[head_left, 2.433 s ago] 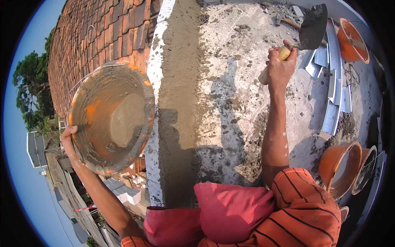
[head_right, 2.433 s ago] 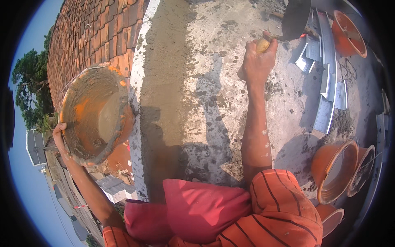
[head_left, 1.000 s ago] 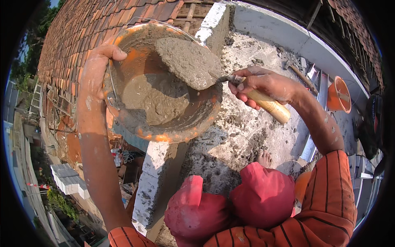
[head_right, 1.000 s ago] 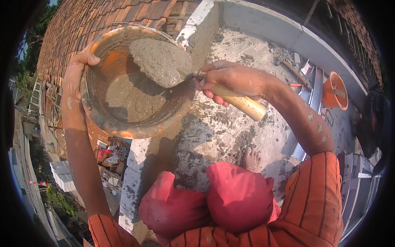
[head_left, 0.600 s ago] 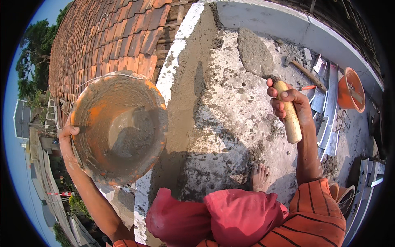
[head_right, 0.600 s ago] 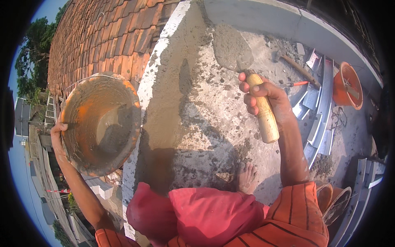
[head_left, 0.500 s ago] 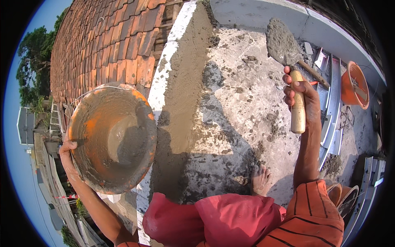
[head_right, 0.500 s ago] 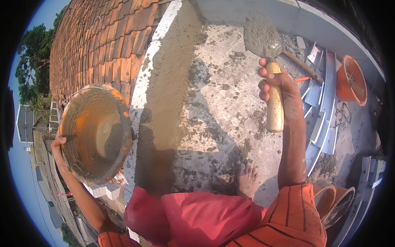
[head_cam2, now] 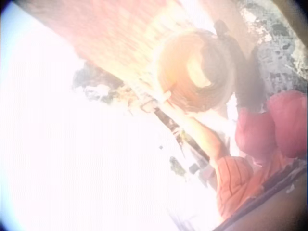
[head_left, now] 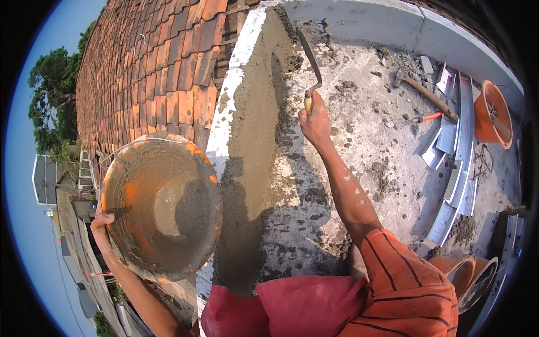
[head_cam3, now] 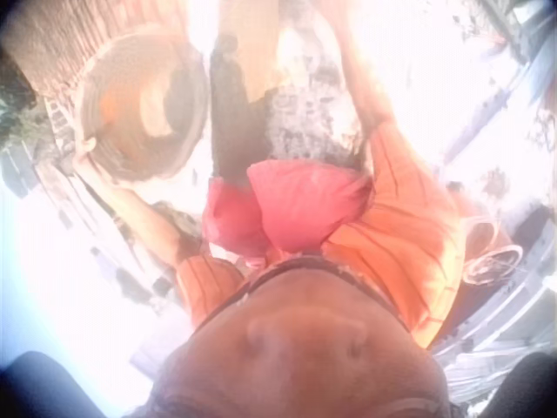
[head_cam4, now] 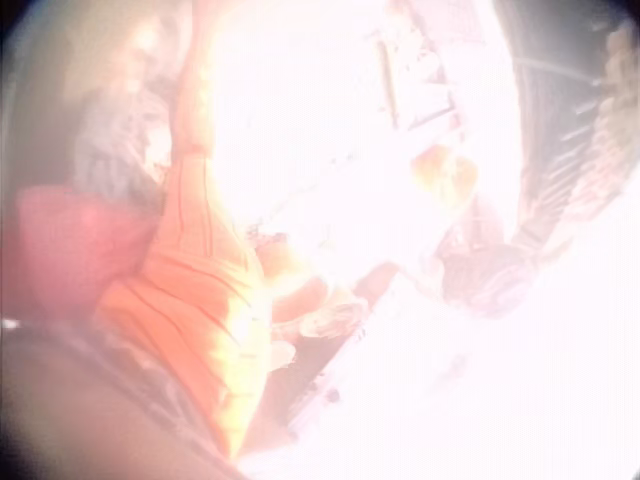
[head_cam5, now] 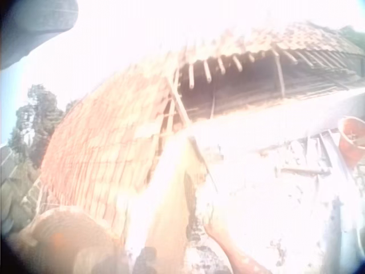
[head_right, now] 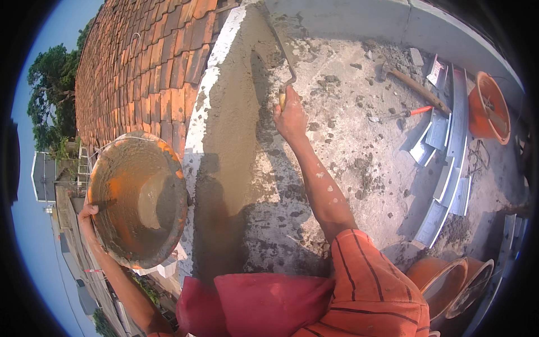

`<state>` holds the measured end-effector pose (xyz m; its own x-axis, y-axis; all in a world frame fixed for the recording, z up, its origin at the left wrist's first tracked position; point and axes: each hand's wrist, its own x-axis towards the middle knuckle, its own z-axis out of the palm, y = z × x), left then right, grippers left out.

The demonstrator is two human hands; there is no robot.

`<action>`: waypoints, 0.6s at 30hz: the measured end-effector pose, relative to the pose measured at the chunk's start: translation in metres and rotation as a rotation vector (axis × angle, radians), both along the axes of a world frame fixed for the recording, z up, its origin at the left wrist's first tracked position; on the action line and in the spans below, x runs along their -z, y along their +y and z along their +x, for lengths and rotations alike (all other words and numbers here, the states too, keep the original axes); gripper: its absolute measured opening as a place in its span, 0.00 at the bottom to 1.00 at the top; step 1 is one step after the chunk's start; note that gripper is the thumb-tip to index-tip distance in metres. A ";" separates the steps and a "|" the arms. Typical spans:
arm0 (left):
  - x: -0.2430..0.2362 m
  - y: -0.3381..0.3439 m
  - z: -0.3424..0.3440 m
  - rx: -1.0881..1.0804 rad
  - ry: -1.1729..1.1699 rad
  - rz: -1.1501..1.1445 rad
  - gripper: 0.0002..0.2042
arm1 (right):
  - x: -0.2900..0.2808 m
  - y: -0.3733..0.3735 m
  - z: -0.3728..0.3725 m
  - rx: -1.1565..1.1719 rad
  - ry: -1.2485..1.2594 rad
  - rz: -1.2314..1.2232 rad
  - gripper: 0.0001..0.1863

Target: The person scoops cement from a bucket and applies it to a low wall on a rooftop using a trowel. They smooth the surface with a wooden float and later receive a power tool from another worker.

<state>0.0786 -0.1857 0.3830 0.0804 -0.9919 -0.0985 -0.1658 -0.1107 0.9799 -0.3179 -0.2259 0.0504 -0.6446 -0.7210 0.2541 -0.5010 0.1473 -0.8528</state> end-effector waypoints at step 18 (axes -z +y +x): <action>-0.007 0.013 -0.067 0.311 -0.065 -0.212 0.26 | -0.328 0.058 0.079 -1.019 1.338 0.680 0.09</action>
<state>0.0119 -0.1723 0.3898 -0.2284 -0.9677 0.1069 -0.2223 0.1587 0.9620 -0.2385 -0.1679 0.3789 0.4373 -0.8473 -0.3015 -0.8295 -0.5095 0.2289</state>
